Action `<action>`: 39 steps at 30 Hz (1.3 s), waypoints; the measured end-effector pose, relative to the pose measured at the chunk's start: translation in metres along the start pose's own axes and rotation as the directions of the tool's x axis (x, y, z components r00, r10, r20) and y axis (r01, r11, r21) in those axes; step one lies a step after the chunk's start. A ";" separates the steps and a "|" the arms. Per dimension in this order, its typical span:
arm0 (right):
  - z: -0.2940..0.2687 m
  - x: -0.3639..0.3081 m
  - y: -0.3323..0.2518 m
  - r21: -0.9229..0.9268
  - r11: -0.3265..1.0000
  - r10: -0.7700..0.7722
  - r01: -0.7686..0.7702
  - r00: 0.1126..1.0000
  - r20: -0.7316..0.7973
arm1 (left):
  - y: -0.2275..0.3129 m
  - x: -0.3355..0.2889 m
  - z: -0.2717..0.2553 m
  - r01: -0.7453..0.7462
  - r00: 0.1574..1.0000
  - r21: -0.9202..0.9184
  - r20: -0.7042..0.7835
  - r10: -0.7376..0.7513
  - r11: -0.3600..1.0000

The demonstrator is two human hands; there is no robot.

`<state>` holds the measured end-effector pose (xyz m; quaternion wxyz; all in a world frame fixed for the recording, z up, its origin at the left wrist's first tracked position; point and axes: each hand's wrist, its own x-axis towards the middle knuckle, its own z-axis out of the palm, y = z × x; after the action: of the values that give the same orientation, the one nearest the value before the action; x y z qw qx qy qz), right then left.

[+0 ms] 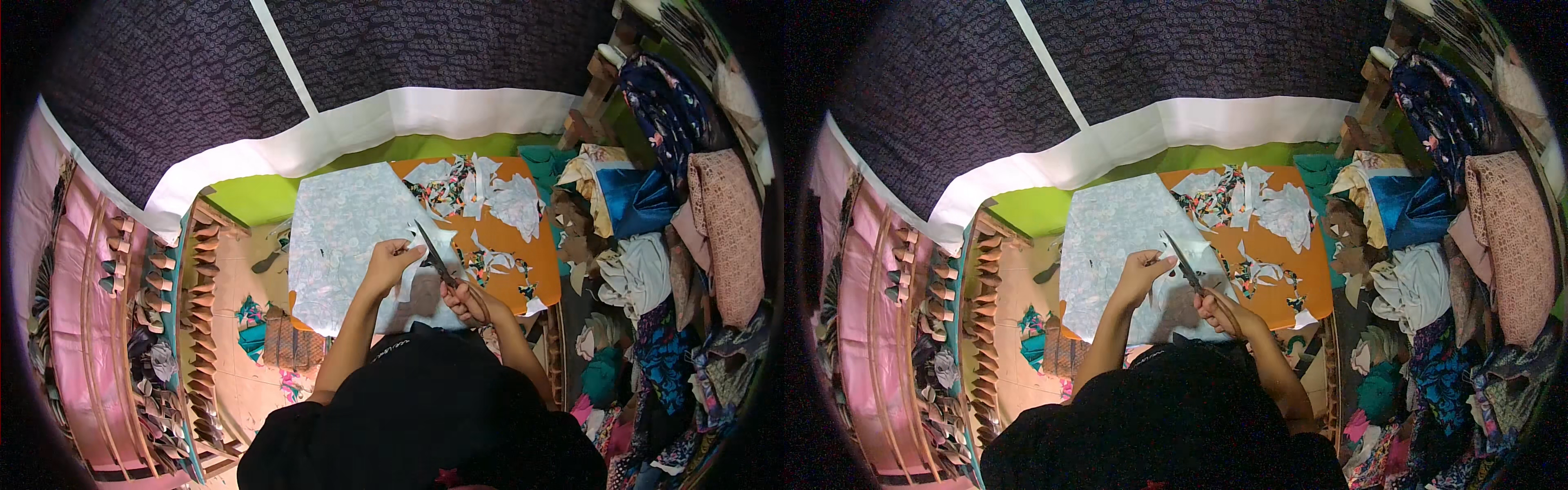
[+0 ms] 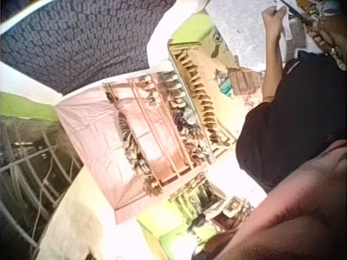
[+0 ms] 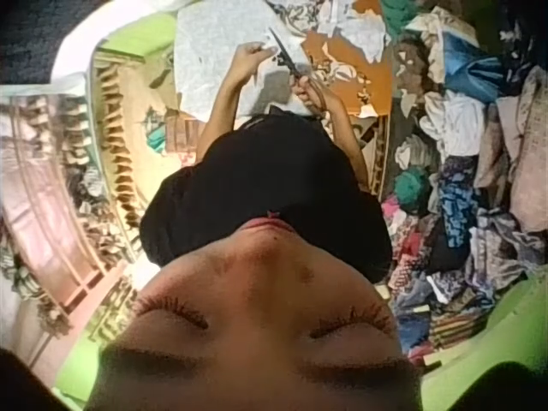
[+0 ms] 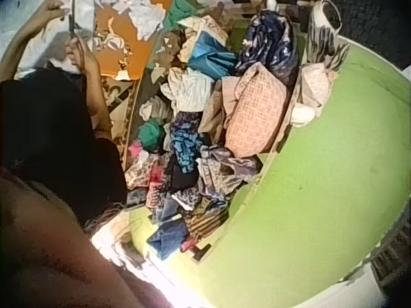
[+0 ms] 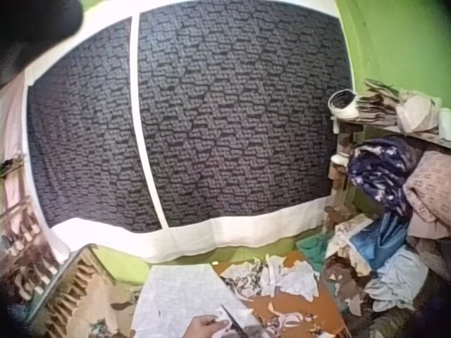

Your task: Cutting out shoe upper components from light blue patterned fabric using scissors.

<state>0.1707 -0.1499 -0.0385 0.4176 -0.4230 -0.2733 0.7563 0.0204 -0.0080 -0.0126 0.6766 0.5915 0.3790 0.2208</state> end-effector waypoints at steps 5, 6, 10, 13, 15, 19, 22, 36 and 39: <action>0.003 0.001 0.000 -0.076 0.995 -0.068 0.065 0.997 -0.027 | -0.003 0.000 0.000 -0.014 1.000 0.024 0.008 0.014 1.000; 0.005 0.000 -0.003 -0.072 0.997 -0.029 0.025 0.998 -0.050 | 0.000 -0.001 0.001 -0.008 1.000 0.023 0.021 0.007 1.000; 0.015 -0.002 -0.007 -0.128 0.989 -0.082 0.070 0.992 -0.091 | 0.005 -0.001 0.000 -0.004 1.000 0.026 0.008 0.004 1.000; 0.014 -0.001 -0.004 -0.124 0.983 -0.139 0.132 0.989 -0.050 | -0.001 0.003 0.000 -0.004 1.000 -0.014 -0.014 0.004 1.000; 0.015 0.000 -0.003 -0.138 0.981 -0.148 0.137 0.987 -0.070 | -0.003 0.004 -0.001 -0.047 0.999 -0.035 -0.014 0.047 0.998; 0.009 0.002 -0.006 -0.003 0.998 -0.055 0.055 0.989 -0.139 | 0.005 0.000 0.000 -0.048 0.999 0.033 0.016 0.047 0.998; 0.003 0.002 -0.006 -0.221 0.968 -0.135 0.117 0.989 -0.067 | 0.007 -0.002 0.001 -0.001 1.000 0.033 -0.003 0.001 0.999; 0.002 -0.002 -0.008 -0.291 0.956 -0.098 0.050 0.983 -0.154 | 0.021 -0.008 -0.001 0.073 0.995 0.122 0.066 -0.081 0.990; 0.000 -0.002 -0.006 -0.470 0.867 -0.235 0.164 0.967 -0.096 | 0.022 -0.010 -0.002 0.093 0.992 0.117 0.077 -0.103 0.989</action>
<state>0.1734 -0.1484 -0.0326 0.4015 -0.5346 -0.4541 0.5889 0.0157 -0.0101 0.0112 0.6672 0.6181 0.3912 0.1408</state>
